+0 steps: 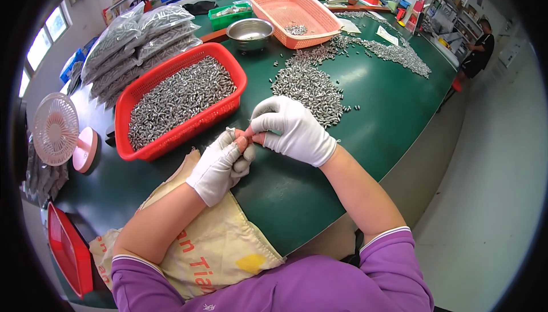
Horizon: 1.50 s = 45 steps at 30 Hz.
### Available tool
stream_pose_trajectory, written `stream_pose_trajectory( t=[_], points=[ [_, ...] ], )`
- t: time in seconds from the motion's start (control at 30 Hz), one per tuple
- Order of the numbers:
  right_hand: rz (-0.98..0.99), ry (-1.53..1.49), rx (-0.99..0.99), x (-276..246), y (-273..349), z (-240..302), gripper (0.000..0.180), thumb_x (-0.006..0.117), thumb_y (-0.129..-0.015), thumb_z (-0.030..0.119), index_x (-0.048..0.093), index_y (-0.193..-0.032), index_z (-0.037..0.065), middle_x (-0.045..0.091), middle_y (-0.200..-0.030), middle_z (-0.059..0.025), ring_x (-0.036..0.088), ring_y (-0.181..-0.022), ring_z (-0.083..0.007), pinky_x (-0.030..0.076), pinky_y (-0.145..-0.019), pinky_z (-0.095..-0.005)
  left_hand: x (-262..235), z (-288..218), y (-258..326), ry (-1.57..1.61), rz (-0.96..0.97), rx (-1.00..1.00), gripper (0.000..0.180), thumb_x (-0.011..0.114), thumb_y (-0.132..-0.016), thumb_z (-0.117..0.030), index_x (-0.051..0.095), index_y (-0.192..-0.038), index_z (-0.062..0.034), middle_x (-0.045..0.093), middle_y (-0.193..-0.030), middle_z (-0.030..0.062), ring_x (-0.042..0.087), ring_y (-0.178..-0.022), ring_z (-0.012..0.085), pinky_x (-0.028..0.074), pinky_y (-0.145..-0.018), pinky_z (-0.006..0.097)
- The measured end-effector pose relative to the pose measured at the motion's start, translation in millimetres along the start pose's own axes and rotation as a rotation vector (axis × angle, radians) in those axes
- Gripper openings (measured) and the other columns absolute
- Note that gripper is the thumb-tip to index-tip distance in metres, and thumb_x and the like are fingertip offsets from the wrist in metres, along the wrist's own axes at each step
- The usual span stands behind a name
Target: Assemble small metal components at a factory workbench using a small yellow tool.
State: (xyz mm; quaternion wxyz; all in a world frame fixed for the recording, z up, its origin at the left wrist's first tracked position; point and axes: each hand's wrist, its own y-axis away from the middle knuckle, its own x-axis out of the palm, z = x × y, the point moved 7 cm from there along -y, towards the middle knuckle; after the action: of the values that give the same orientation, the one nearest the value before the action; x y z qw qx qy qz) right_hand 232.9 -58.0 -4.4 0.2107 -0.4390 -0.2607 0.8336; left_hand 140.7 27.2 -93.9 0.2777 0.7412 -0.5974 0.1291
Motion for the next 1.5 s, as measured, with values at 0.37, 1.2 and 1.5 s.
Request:
stream_pose_trajectory(
  t=[0.37, 1.2, 1.5],
  points=[
    [-0.027, 0.198, 0.126, -6, 7, -16, 0.018, 0.077, -0.072, 0.011, 0.069, -0.088, 0.009, 0.064, -0.088, -0.0063, 0.062, -0.085, -0.0257, 0.05, -0.076, -0.036, -1, 1, -2, -0.027, 0.015, 0.028, 0.016, 0.053, -0.099, -0.025, 0.051, -0.105, -0.0105, 0.056, -0.08, -0.0028, 0.038, -0.056, 0.0026, 0.029, -0.046, 0.016],
    [-0.388, -0.183, 0.845, -56, 122, 42, 0.033, 0.055, -0.095, 0.01, 0.056, -0.127, 0.006, 0.057, -0.095, -0.0034, 0.055, -0.071, -0.0091, 0.048, -0.069, -0.0245, 48, 2, 27, -1.252, 0.167, 0.376, 0.007, 0.063, -0.087, -0.011, 0.059, -0.089, -0.0053, 0.06, -0.073, 0.0081, 0.058, -0.065, 0.0171, 0.048, -0.062, 0.029],
    [0.059, 0.329, 0.9, -34, 200, 98, 0.058, 0.056, -0.091, 0.013, 0.036, -0.145, 0.012, 0.059, -0.104, -0.0182, 0.061, -0.089, -0.0353, 0.05, -0.079, -0.04, 64, 9, 37, -1.473, 0.288, 0.518, 0.014, 0.069, -0.08, -0.012, 0.06, -0.089, -0.0062, 0.063, -0.075, 0.0125, 0.063, -0.068, 0.03, 0.051, -0.062, 0.036]
  ],
)
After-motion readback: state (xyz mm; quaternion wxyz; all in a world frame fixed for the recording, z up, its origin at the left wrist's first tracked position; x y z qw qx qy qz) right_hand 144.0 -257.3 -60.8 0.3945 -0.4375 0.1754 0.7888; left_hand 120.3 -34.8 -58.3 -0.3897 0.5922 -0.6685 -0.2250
